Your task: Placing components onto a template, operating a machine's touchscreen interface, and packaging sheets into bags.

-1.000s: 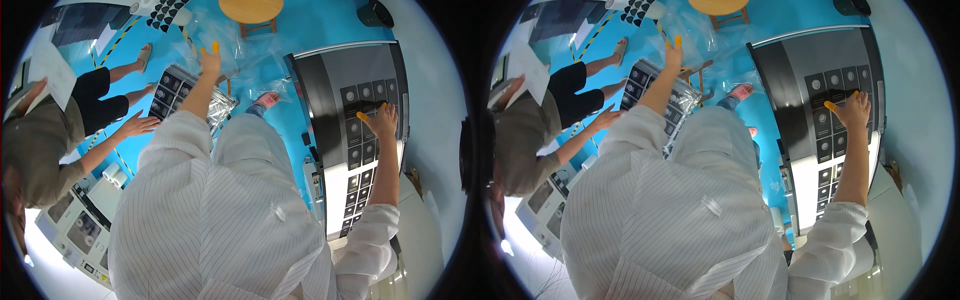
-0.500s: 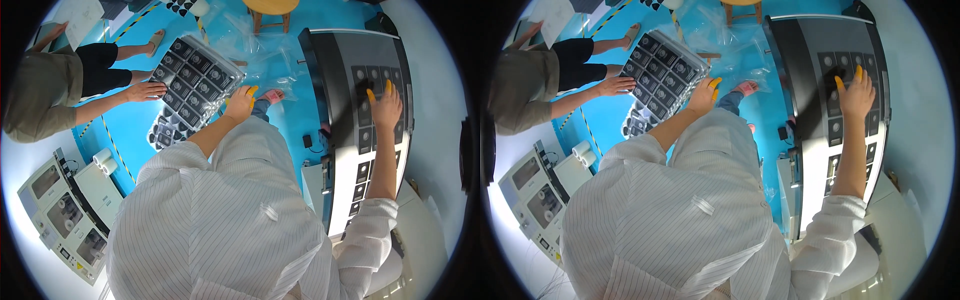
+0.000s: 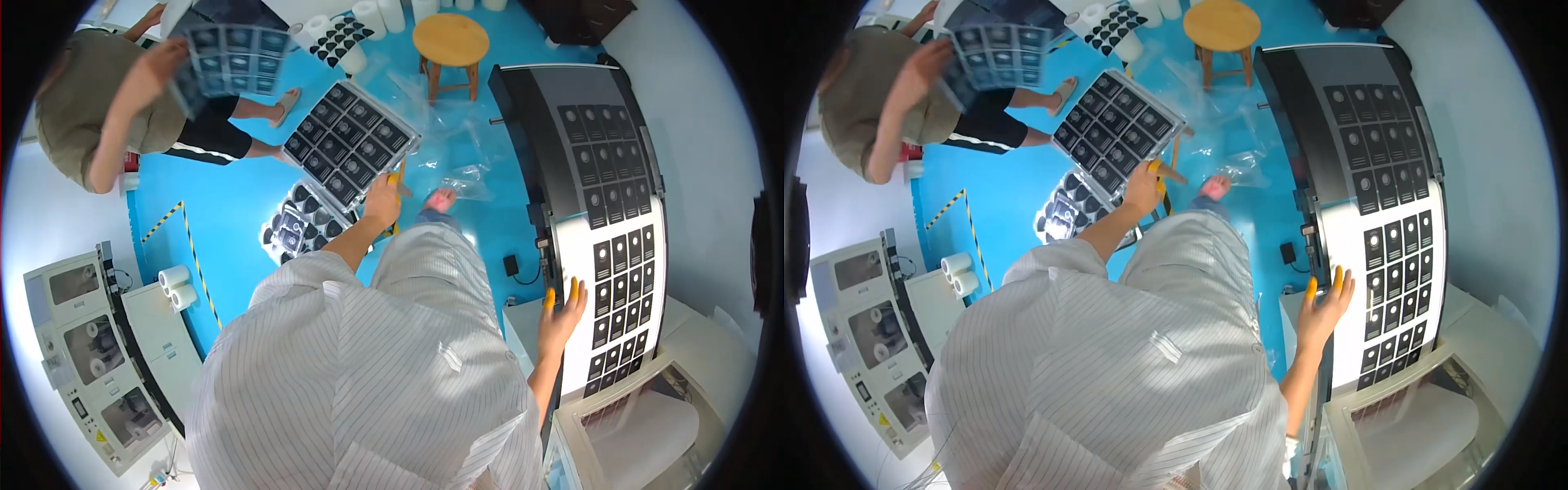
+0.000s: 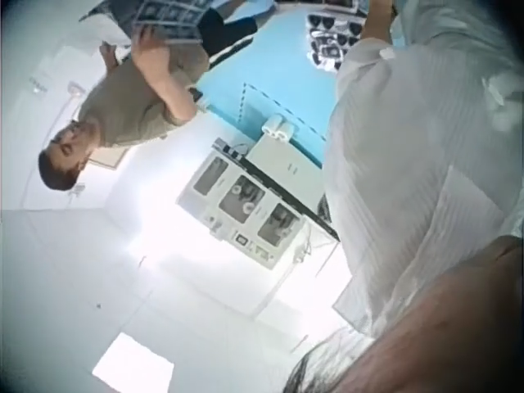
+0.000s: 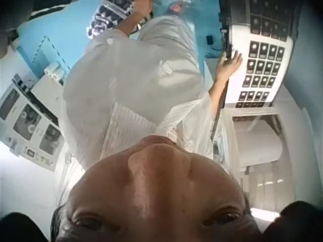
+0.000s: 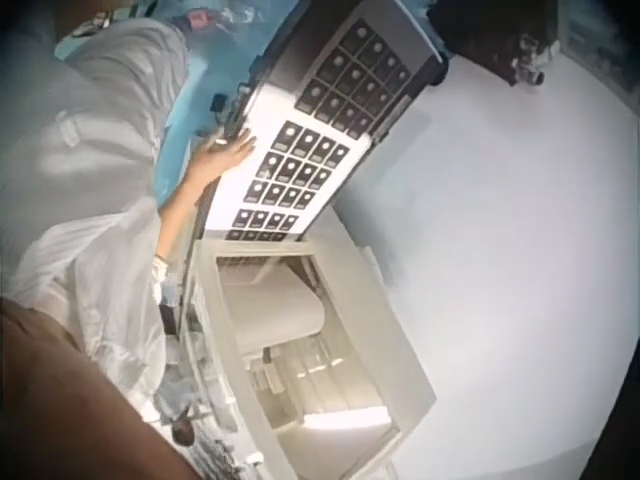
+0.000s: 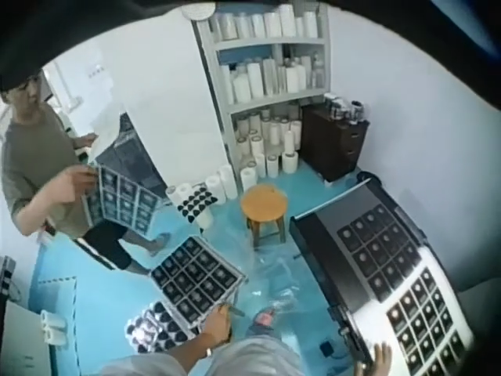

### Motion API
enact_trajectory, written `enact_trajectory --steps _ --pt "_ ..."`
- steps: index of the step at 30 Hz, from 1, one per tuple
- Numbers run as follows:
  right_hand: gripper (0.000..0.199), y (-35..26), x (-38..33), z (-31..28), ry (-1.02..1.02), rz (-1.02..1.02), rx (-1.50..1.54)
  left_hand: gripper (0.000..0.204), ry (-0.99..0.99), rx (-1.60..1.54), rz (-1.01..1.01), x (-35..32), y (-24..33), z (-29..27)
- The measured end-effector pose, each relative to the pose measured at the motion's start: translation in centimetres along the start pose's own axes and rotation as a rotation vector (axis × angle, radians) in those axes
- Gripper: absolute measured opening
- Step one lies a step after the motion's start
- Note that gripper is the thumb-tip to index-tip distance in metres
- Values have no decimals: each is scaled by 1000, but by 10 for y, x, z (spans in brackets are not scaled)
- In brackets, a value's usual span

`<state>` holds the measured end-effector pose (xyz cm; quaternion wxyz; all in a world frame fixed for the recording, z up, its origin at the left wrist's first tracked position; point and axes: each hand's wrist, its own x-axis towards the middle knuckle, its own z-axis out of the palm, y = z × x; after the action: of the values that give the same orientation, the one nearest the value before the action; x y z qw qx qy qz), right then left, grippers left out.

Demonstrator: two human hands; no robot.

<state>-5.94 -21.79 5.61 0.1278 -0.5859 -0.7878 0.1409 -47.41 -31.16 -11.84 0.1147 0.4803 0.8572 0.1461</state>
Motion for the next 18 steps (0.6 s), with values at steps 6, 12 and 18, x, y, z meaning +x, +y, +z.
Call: enact_trajectory --steps 6,12,18 --pt "56 16 -61 -24 93 242 59 35 -147 95 -381 5 -19 -6" --pt "56 -18 -64 -17 77 283 79 39 -118 122 -327 35 -47 -9" --pt "57 -66 -39 -7 -151 124 23 40 -221 190 -156 64 -67 -6"
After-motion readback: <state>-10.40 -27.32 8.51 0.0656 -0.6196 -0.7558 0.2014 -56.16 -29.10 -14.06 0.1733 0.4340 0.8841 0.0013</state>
